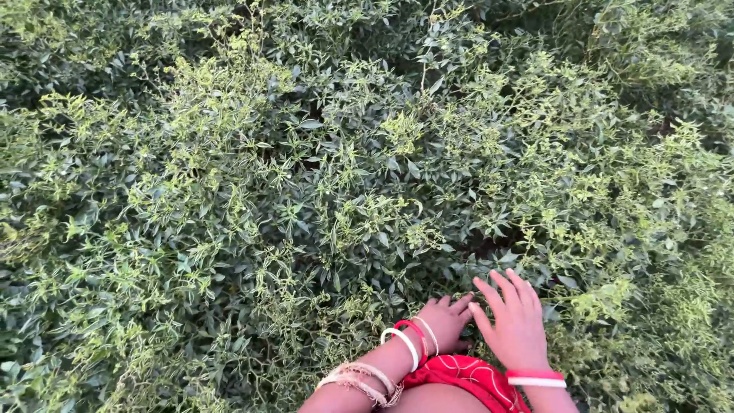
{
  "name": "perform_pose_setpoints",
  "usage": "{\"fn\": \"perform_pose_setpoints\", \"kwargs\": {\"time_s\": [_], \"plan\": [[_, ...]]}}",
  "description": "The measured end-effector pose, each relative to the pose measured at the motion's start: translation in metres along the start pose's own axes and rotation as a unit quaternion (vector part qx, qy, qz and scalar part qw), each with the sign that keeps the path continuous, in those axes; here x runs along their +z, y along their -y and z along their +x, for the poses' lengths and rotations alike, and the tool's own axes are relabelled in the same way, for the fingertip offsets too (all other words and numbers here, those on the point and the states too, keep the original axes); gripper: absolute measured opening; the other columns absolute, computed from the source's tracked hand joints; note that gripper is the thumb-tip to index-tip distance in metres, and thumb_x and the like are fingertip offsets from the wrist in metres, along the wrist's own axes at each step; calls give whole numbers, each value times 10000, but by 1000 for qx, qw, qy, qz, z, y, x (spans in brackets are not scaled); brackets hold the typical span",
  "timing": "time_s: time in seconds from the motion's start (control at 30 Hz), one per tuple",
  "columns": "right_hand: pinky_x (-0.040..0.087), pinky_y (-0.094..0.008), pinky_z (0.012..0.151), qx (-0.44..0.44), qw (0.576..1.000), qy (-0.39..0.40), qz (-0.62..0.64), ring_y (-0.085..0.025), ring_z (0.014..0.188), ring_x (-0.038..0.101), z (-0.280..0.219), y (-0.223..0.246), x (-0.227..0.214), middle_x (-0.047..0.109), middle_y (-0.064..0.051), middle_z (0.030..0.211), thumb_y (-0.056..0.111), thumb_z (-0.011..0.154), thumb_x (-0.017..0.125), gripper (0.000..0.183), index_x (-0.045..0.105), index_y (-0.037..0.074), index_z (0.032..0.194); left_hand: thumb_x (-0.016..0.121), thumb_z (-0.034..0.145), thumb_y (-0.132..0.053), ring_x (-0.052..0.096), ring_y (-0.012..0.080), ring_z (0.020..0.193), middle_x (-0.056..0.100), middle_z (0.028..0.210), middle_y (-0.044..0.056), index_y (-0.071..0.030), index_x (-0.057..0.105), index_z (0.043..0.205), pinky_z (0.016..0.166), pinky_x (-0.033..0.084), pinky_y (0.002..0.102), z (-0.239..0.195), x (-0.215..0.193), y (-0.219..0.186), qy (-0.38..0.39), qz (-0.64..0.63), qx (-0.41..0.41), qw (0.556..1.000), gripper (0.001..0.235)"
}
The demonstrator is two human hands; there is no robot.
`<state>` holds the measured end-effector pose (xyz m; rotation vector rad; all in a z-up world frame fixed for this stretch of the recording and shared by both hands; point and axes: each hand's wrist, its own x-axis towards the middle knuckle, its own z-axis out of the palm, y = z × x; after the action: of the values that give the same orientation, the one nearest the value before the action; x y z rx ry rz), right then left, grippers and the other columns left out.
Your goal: The recorder is seen manually harvesting green leafy crops in an agricultural field.
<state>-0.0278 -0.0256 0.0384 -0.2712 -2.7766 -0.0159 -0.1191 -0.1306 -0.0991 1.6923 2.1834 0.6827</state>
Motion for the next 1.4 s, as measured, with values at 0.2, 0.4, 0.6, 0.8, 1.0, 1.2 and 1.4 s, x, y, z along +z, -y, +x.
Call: {"fn": "perform_pose_setpoints", "kwargs": {"time_s": [0.2,0.4,0.6,0.8,1.0,1.2,1.4], "plan": [[395,-549,1136,87,977,153,-118,-323,1368,497,-35,-54,69,597,-63,1384,512,894,602,520,615,253,1345,789,774,-480,459,444,1390,321,1662,223,-66,523,1463,1140,376,567,-10,-24,-7,-65,28,14,997,846],[463,-536,1074,168,931,301,-119,-303,1326,535,-85,-75,99,553,-44,1450,628,855,598,730,442,285,1480,776,720,-624,297,440,1533,238,1681,293,-3,376,1563,1236,251,577,-4,-30,-8,-162,19,29,986,1120],[479,-512,1060,190,917,334,-110,-288,1320,546,-86,-67,90,537,-62,1441,686,827,621,843,346,300,1525,820,665,-727,228,486,1502,225,1605,354,18,225,1599,1148,207,706,8,24,7,46,-12,-67,997,1335],[467,-499,1070,183,907,362,-117,-254,1309,559,-84,-69,91,556,-18,1404,644,872,583,758,363,317,1519,841,705,-546,400,479,1443,475,1505,249,-148,392,1594,1034,462,654,9,39,17,112,-29,-109,987,1073],[434,-496,1086,143,919,341,-139,-256,1288,549,-46,-39,48,551,-20,1403,647,898,553,695,428,303,1490,853,760,-419,374,479,1453,410,1558,245,-162,396,1580,1050,472,587,3,28,19,113,-49,-92,988,973],[413,-511,1083,45,980,155,-115,-256,1258,560,9,12,-2,627,-19,1321,519,871,589,611,545,254,1419,814,788,-349,359,496,1454,367,1634,178,-169,462,1551,1014,493,594,5,55,30,81,-19,-59,995,859],[363,-503,1117,-29,990,114,-82,-308,1308,517,8,-6,42,605,-98,1379,488,848,640,630,554,166,1383,762,846,-361,423,447,1484,444,1625,189,-66,592,1426,1081,470,586,-3,40,22,27,-6,-44,999,672]]}}
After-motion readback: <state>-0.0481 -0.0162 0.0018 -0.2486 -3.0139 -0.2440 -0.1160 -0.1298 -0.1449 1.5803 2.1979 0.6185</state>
